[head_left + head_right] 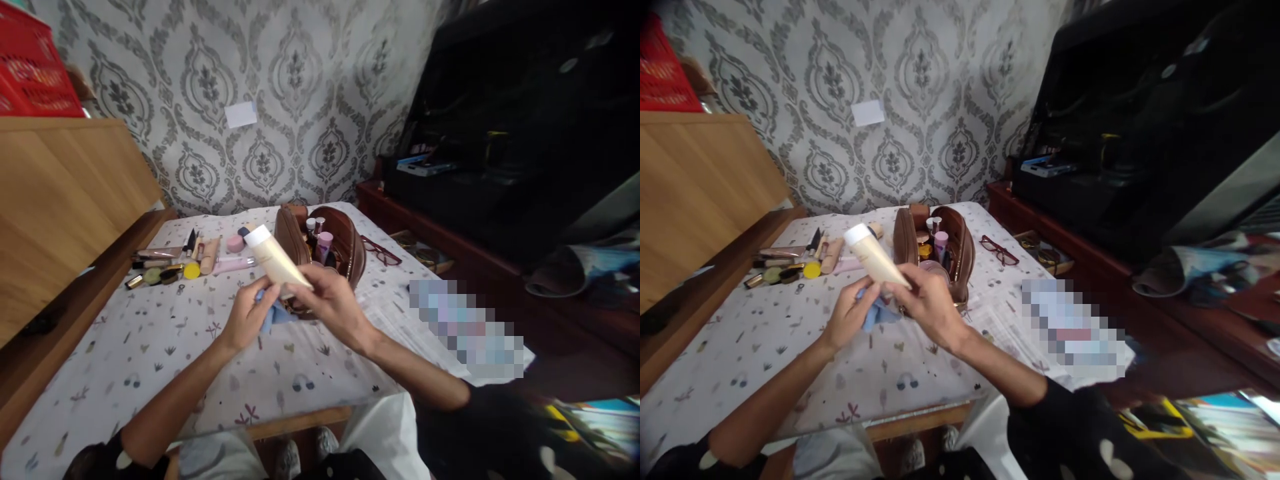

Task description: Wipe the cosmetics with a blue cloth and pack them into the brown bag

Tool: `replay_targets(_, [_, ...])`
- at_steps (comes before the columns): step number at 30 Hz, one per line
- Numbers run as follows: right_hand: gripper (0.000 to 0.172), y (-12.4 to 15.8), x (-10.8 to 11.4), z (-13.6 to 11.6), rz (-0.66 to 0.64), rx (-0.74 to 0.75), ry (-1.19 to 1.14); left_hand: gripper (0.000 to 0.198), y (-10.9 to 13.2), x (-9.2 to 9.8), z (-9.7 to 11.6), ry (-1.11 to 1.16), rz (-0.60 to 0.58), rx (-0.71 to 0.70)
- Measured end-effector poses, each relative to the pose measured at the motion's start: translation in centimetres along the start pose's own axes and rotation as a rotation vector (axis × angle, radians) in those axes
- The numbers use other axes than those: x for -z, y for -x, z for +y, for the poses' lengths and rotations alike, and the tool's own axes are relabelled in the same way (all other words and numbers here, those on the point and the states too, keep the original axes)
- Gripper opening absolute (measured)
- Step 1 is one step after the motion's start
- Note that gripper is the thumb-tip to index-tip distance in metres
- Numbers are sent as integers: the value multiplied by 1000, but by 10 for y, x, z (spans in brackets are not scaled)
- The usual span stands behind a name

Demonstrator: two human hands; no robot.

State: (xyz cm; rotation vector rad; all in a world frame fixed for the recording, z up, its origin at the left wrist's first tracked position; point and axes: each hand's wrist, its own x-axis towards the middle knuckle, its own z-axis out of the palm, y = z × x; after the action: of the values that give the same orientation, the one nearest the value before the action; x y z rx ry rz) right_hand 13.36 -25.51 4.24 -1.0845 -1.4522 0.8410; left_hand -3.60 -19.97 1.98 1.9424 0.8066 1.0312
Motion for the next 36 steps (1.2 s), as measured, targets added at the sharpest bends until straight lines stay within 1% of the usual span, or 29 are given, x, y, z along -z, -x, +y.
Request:
replay_targets(2, [43,1,16,-10,91,-61,-11,32,-6,-8,6,-16,-85,-45])
replay_targets(4, [42,0,32,-21,178,-59,48,28,-12,-17,12,-83,-164,-91])
replay_targets(5, [42,-1,39,-26,220,-32,96,31,-14,-22,14,-144,-194,-110])
replay_targets(7, [40,-3,54,-36,283,22,191,46,-19,-30,19,-303,-240,-138])
replay_targets(9, [40,-5,68,-44,321,61,286,58,-22,-36,23,-463,-281,-158])
replay_targets(10, [40,-6,74,-48,333,77,338,59,-23,-38,25,-523,-304,-169])
replay_targets(12, [43,-7,86,-52,352,97,445,54,-25,-38,26,-582,-351,-184])
replay_targets(14, [44,-8,97,-54,367,98,520,48,-25,-37,24,-568,-377,-196])
replay_targets(17, [39,-12,110,-53,350,104,610,45,-23,-37,20,-545,-373,-188])
replay_targets(20, [35,-20,118,-52,292,158,761,57,-19,-44,17,-655,-375,-141])
replay_targets(22, [34,-27,120,-52,291,192,837,68,-18,-49,17,-715,-397,-99])
replay_targets(24, [34,-33,119,-51,323,217,863,71,-18,-51,18,-652,-419,-61])
replay_targets(26, [31,-39,118,-50,346,243,876,59,-19,-50,17,-462,-434,-40])
replay_targets(28, [30,-44,118,-47,317,282,920,38,-19,-48,12,-261,-431,-49])
replay_targets(30, [30,-48,118,-44,224,338,986,25,-18,-48,4,-145,-407,-90])
replay_targets(33, [32,-55,119,-39,40,381,1007,22,-14,-53,-7,-97,-352,-180])
replay_targets(36, [34,-61,119,-35,-85,368,962,21,-12,-56,-12,-79,-326,-254])
